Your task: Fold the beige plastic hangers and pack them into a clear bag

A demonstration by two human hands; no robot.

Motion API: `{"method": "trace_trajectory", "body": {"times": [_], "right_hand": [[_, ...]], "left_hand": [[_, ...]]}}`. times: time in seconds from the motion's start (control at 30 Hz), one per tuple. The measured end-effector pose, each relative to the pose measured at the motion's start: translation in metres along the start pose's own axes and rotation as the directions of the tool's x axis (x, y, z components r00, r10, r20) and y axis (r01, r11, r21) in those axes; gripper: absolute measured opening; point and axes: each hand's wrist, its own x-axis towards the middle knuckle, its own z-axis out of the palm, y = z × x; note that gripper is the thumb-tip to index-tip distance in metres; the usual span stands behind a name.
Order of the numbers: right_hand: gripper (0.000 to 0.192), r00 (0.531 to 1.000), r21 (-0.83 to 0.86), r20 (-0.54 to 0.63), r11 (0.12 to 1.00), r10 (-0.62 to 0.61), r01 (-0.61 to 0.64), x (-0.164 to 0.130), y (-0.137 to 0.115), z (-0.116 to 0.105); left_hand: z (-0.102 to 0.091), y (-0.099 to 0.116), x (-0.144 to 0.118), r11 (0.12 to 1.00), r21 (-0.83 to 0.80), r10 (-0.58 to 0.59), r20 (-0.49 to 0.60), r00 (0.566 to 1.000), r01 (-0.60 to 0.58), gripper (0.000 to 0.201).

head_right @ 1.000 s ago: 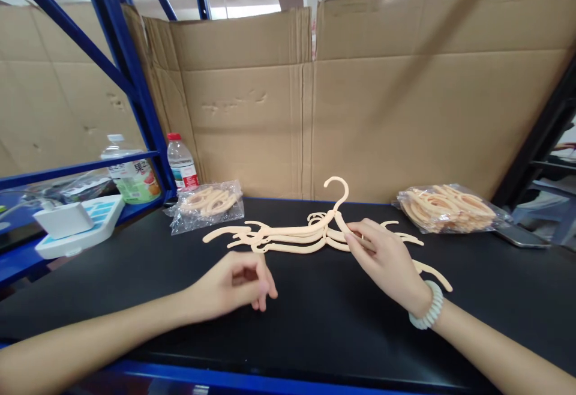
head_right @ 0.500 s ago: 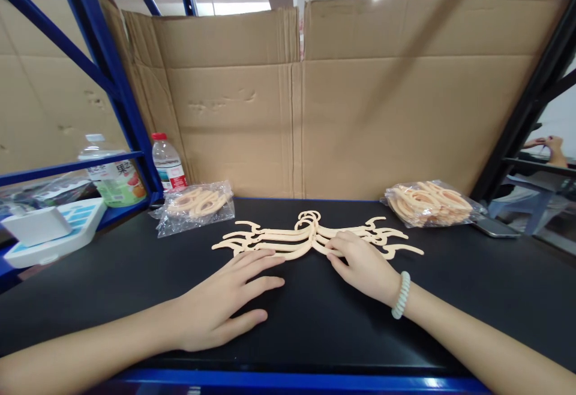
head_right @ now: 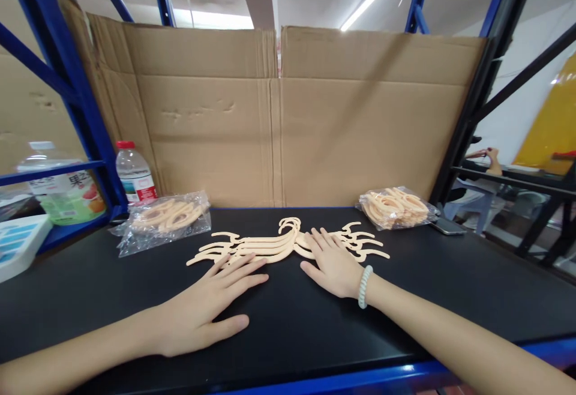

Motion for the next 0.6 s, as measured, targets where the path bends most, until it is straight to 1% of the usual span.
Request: {"method": "trace_trajectory", "body": {"times": [0.07,0.13,0.2,0.33,0.43,0.47,0.5,0.53,0.57,0.6], "right_hand": [[0.071,0.996,0.013,0.082,1.0,0.016,-0.017,0.005,0.006,0.003],[0.073,0.994,0.025,0.113,1.0,0.009,-0.012,0.012,0.012,0.004],[0.073,0.991,0.028,0.132,1.0,0.006,-0.01,0.021,0.019,0.003],[0.075,0.985,0.012,0.167,0.999,0.036,-0.038,0.042,0.032,0.005],[0.072,0.987,0.009,0.153,0.998,0.055,-0.057,0.053,0.038,0.011],[0.069,0.993,0.009,0.112,0.999,0.047,-0.049,0.054,0.038,0.011],[0.064,0.999,0.006,0.04,1.0,0.026,-0.026,0.054,0.037,0.01],[0.059,0.998,0.003,-0.062,1.0,-0.011,0.011,0.052,0.034,0.006],[0.052,0.98,0.001,-0.19,0.998,-0.057,0.058,0.048,0.03,-0.001],[0.047,0.937,-0.004,-0.331,0.993,-0.109,0.114,0.042,0.024,-0.012]], "left_hand": [[-0.004,-0.002,0.005,0.999,0.032,-0.018,0.045,0.999,0.017,0.054],[-0.008,-0.006,0.012,0.998,0.065,-0.019,0.084,0.996,0.014,0.056],[-0.01,-0.013,0.021,0.996,0.087,0.004,0.102,0.995,-0.013,0.055],[-0.01,-0.031,0.041,0.992,0.112,0.041,0.07,0.997,-0.048,0.051],[-0.007,-0.041,0.052,0.989,0.139,0.046,0.032,0.998,-0.05,0.049],[-0.006,-0.043,0.054,0.986,0.156,0.049,0.021,0.999,-0.052,0.049],[-0.006,-0.043,0.055,0.982,0.182,0.054,0.003,0.999,-0.053,0.048],[-0.006,-0.042,0.054,0.975,0.217,0.064,-0.027,0.998,-0.057,0.047],[-0.007,-0.039,0.053,0.963,0.26,0.087,-0.065,0.994,-0.067,0.044],[-0.008,-0.035,0.049,0.947,0.308,0.128,-0.105,0.986,-0.09,0.04]]}}
